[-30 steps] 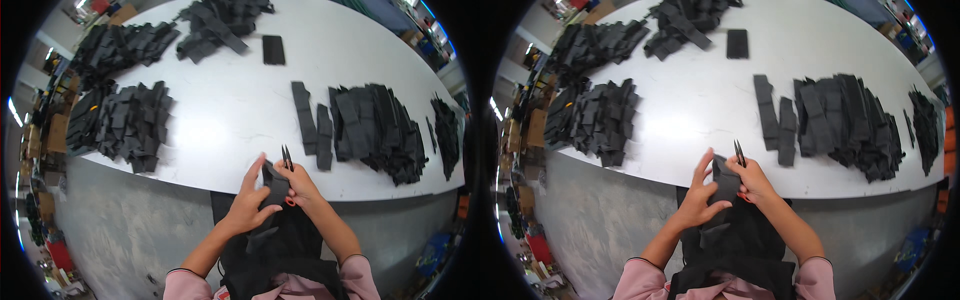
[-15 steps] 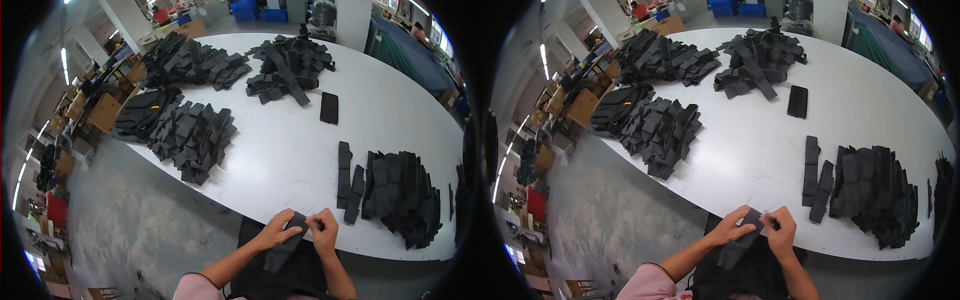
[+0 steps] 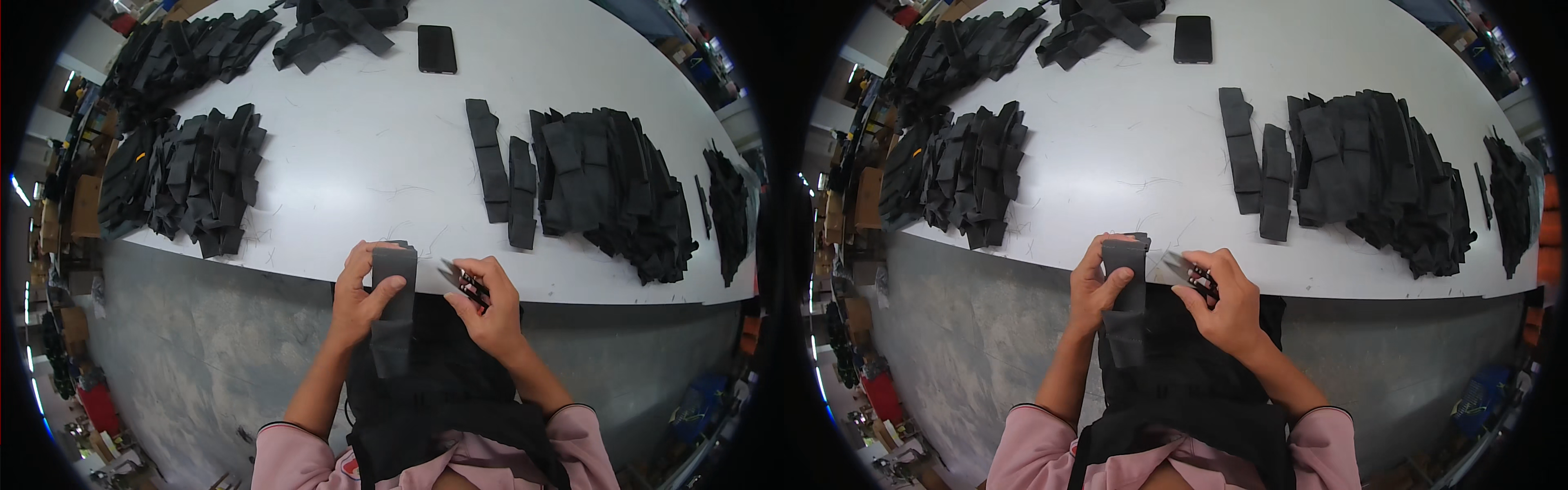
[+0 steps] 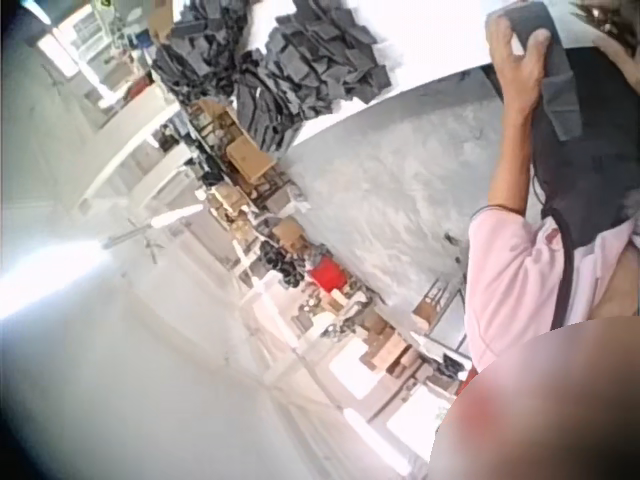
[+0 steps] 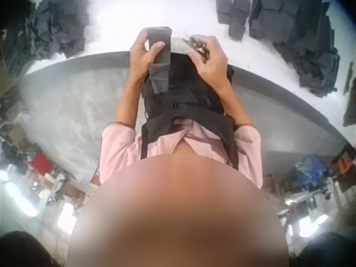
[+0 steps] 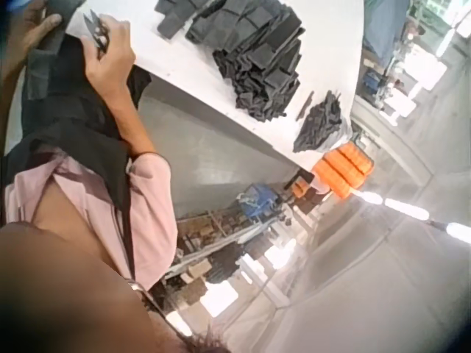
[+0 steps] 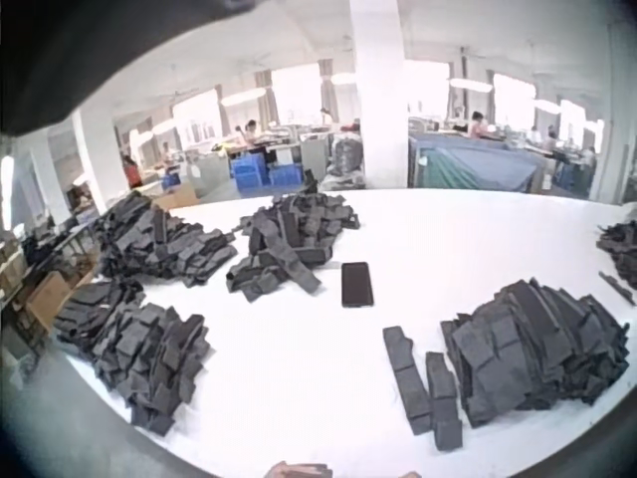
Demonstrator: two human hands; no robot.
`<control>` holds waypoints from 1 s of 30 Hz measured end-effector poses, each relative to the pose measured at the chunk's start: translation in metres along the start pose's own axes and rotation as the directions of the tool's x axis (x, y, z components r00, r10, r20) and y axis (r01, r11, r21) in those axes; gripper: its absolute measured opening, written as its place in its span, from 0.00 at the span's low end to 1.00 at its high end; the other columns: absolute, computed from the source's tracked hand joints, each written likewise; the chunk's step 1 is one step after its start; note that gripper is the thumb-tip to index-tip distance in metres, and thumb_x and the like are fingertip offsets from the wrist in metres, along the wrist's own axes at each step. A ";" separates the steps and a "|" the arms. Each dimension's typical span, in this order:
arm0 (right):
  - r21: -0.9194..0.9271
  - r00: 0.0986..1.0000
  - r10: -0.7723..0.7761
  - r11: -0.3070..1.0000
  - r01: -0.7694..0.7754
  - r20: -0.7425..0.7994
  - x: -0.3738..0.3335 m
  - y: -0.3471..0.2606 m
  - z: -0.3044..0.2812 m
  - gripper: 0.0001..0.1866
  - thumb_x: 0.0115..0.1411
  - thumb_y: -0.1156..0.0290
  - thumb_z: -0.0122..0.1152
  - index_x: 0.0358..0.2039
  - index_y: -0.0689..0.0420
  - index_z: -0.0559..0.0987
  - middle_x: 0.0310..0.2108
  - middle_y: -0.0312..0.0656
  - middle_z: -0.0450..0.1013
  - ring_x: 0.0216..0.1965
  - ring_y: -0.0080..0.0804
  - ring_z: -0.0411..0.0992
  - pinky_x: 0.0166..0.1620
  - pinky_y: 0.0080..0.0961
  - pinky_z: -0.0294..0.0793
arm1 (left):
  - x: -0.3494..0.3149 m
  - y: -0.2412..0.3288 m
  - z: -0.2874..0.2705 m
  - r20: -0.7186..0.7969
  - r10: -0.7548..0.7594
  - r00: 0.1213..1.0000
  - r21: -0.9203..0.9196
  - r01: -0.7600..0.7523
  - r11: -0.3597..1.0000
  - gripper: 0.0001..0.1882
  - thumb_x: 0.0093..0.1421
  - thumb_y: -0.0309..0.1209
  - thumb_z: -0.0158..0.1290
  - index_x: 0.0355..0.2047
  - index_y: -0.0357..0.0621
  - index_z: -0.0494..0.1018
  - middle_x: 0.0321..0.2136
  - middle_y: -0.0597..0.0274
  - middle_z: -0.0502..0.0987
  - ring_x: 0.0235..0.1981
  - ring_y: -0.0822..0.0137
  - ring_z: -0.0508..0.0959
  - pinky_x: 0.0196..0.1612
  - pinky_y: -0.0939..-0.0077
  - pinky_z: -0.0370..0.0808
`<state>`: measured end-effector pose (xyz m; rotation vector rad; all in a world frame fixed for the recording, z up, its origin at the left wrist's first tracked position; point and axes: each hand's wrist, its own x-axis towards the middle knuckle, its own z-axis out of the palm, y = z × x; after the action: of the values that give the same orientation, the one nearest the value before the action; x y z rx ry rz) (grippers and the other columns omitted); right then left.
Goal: Trimming loose threads from black fabric pieces using small scissors.
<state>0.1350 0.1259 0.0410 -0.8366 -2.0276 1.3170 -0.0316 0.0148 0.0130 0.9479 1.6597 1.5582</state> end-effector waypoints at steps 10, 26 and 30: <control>-0.051 0.981 -0.193 0.980 0.195 0.033 0.002 0.007 -0.001 0.14 0.47 0.78 0.65 0.37 0.58 0.77 0.27 0.40 0.71 0.23 0.30 0.72 0.25 0.21 0.71 | -0.005 0.000 0.005 0.023 0.098 0.995 0.177 -0.101 0.979 0.14 0.53 0.33 0.57 0.40 0.44 0.73 0.43 0.59 0.74 0.51 0.59 0.69 0.62 0.54 0.48; -0.155 0.959 -0.282 0.947 0.281 0.017 0.002 0.010 -0.001 0.14 0.45 0.77 0.66 0.35 0.56 0.78 0.24 0.38 0.71 0.19 0.32 0.68 0.22 0.24 0.65 | -0.006 0.010 0.006 0.123 0.076 0.990 0.222 -0.102 0.970 0.11 0.53 0.32 0.56 0.37 0.44 0.73 0.44 0.62 0.73 0.51 0.63 0.69 0.62 0.52 0.43; -0.217 0.951 -0.308 0.930 0.297 -0.016 -0.004 0.009 -0.002 0.13 0.45 0.76 0.66 0.34 0.56 0.79 0.23 0.38 0.71 0.19 0.32 0.68 0.22 0.24 0.65 | -0.008 0.010 0.005 0.131 0.073 0.989 0.256 -0.105 0.961 0.12 0.52 0.32 0.56 0.37 0.43 0.73 0.44 0.62 0.73 0.51 0.63 0.68 0.62 0.53 0.42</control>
<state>0.1407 0.1272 0.0330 -0.6070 -2.1799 0.9124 -0.0230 0.0110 0.0226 1.2446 1.7875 1.3286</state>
